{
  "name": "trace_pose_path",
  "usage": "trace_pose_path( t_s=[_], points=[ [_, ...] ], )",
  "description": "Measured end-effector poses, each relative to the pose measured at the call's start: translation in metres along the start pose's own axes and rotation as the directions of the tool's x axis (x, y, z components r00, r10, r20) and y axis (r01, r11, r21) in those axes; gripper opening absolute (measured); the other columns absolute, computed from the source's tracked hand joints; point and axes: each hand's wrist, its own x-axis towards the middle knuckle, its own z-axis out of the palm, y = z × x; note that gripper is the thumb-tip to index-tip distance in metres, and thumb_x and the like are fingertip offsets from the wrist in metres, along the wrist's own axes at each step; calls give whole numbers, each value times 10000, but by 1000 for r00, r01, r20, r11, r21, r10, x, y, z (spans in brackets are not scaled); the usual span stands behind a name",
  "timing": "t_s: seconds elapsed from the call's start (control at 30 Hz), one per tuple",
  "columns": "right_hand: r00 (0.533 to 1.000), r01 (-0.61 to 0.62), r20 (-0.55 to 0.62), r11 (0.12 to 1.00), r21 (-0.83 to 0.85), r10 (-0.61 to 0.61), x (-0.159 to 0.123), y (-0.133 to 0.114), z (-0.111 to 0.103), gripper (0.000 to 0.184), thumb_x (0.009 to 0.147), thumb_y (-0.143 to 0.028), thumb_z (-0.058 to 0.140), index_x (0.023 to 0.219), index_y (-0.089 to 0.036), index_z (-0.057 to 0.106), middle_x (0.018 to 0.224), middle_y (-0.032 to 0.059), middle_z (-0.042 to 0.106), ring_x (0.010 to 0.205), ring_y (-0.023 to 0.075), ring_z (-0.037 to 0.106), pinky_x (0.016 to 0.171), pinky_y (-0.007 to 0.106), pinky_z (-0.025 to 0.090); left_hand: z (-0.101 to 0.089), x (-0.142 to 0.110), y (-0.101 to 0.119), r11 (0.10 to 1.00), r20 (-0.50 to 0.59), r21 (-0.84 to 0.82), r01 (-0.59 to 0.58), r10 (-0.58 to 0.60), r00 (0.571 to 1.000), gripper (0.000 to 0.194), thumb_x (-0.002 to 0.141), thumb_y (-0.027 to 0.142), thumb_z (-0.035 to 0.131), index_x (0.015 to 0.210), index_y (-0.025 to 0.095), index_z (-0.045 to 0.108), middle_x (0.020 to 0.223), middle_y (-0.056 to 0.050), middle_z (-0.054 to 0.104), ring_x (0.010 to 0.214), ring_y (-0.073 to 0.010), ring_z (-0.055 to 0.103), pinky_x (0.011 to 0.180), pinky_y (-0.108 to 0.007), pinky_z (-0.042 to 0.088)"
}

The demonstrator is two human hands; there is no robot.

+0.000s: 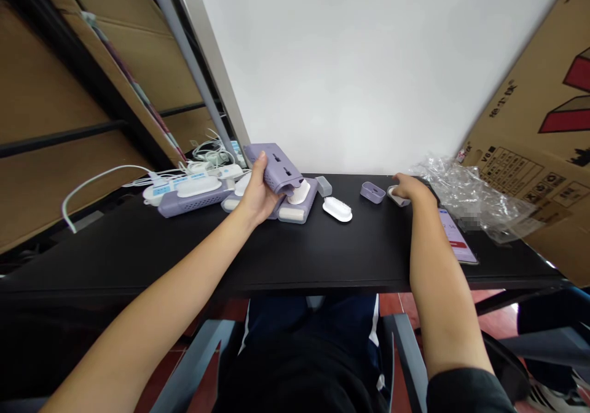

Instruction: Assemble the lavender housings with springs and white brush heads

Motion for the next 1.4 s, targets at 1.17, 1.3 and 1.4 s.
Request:
trace_pose_path(
  t_s=[1.17,1.3,1.4],
  points=[
    [977,-207,7,959,-196,213,-20,-39,-5,401,790,-425,762,1096,-165,767,1068,219,758,1134,374,718,900,459,575,-2,0,-1,998,17,58,6,-7,1000,505,864,634,719,1171,237,666,1052,-63,770,1052,-240,742,824,-313,612],
    [979,-184,63,977,-108,192,-24,-38,-6,439,803,-522,733,1091,-191,740,990,173,763,1072,358,731,916,485,563,-1,-2,0,999,1,53,4,-4,1000,496,869,620,722,1181,239,665,1058,-64,770,1076,-244,738,847,-318,611],
    [974,-214,68,977,-13,214,-23,-38,-3,361,737,-479,791,956,-201,720,911,151,744,1061,373,717,918,488,551,0,-2,0,998,15,58,6,-7,1000,487,877,625,709,1167,235,670,1063,-68,770,1079,-248,737,846,-318,610]
  ],
)
